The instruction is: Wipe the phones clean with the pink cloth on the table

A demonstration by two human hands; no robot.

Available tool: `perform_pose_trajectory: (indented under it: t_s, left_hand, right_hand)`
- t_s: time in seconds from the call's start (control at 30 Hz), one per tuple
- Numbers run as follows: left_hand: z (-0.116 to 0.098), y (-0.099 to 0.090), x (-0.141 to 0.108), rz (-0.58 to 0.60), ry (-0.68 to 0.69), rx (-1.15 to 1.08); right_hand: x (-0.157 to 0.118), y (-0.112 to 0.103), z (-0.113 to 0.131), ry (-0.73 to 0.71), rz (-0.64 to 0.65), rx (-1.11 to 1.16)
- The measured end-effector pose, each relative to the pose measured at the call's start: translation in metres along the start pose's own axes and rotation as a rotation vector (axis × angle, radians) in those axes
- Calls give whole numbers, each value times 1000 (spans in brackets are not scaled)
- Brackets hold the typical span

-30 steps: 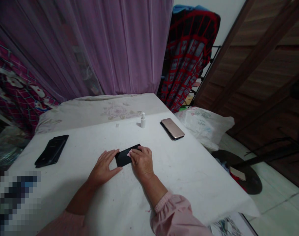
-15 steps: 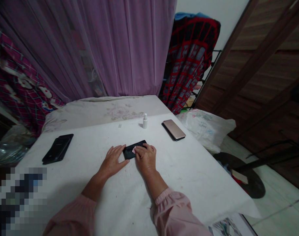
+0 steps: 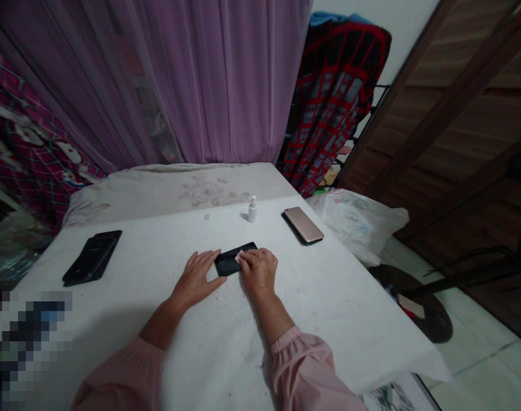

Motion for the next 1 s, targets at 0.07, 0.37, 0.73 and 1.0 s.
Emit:
perform_pose_trajectory:
  t_s: [0.07, 0.37, 0.73, 1.0]
  left_hand:
    - [0, 0, 0, 0, -5, 3]
    - [-1, -1, 0, 28, -15, 4]
    - [-1, -3, 0, 39, -29, 5]
    - [-4, -6, 0, 54, -33, 31]
  right_hand:
    - [1, 0, 0, 8, 16, -45]
    - [4, -8, 8, 51, -73, 66]
    - [4, -1, 9, -28, -17, 18]
    - [5, -6, 17, -49, -80, -7]
Point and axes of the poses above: each hand's wrist, its own x-axis towards the middle knuckle, its own y-axis out of the palm, z = x × y, the point moved 6 cm from there along x, towards the middle knuckle, and after that the axes turned 12 degrees about x, right-handed, at the moved point
